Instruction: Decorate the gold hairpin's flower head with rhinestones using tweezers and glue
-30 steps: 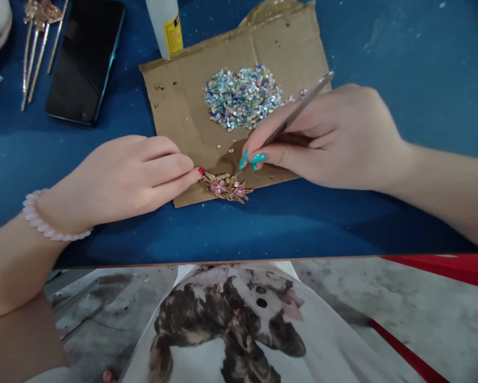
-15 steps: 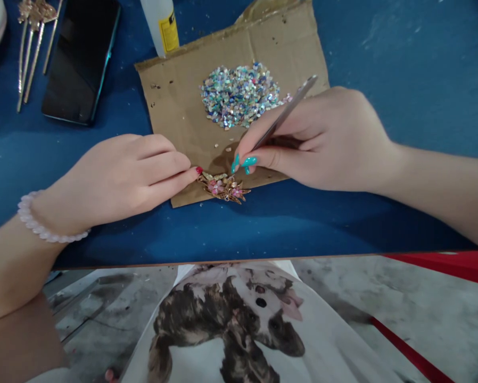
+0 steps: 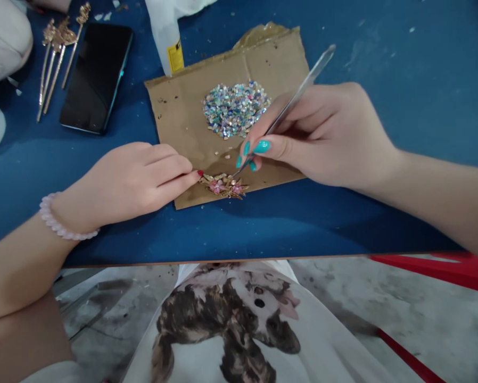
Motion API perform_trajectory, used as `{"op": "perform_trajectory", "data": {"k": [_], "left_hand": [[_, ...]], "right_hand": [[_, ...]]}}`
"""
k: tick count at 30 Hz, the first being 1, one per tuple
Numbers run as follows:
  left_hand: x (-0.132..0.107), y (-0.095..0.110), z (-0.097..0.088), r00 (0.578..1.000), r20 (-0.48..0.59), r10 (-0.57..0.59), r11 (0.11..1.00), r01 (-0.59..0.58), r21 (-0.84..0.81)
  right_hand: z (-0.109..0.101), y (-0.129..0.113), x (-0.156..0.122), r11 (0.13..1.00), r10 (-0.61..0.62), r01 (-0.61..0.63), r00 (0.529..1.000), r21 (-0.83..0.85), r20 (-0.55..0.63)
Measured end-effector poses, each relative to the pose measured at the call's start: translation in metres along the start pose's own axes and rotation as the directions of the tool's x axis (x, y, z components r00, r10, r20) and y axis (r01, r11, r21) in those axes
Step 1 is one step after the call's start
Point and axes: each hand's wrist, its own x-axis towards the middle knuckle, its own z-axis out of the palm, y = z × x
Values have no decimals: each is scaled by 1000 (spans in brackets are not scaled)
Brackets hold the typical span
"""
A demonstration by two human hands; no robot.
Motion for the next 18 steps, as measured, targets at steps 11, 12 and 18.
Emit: {"op": "perform_trajectory", "data": {"k": [11, 12, 18], "left_hand": [[-1, -1, 2, 973, 128, -192, 976, 203, -81], [-1, -1, 1, 974, 137, -178, 978, 190, -82], [-1, -2, 1, 979, 148, -141, 987, 151, -60]], "right_hand": [[0, 9, -2, 980, -33, 26, 999, -197, -32], [0, 10, -3, 979, -31, 25, 999, -202, -28], [3, 12, -4, 973, -54, 43, 998, -228, -43]]}}
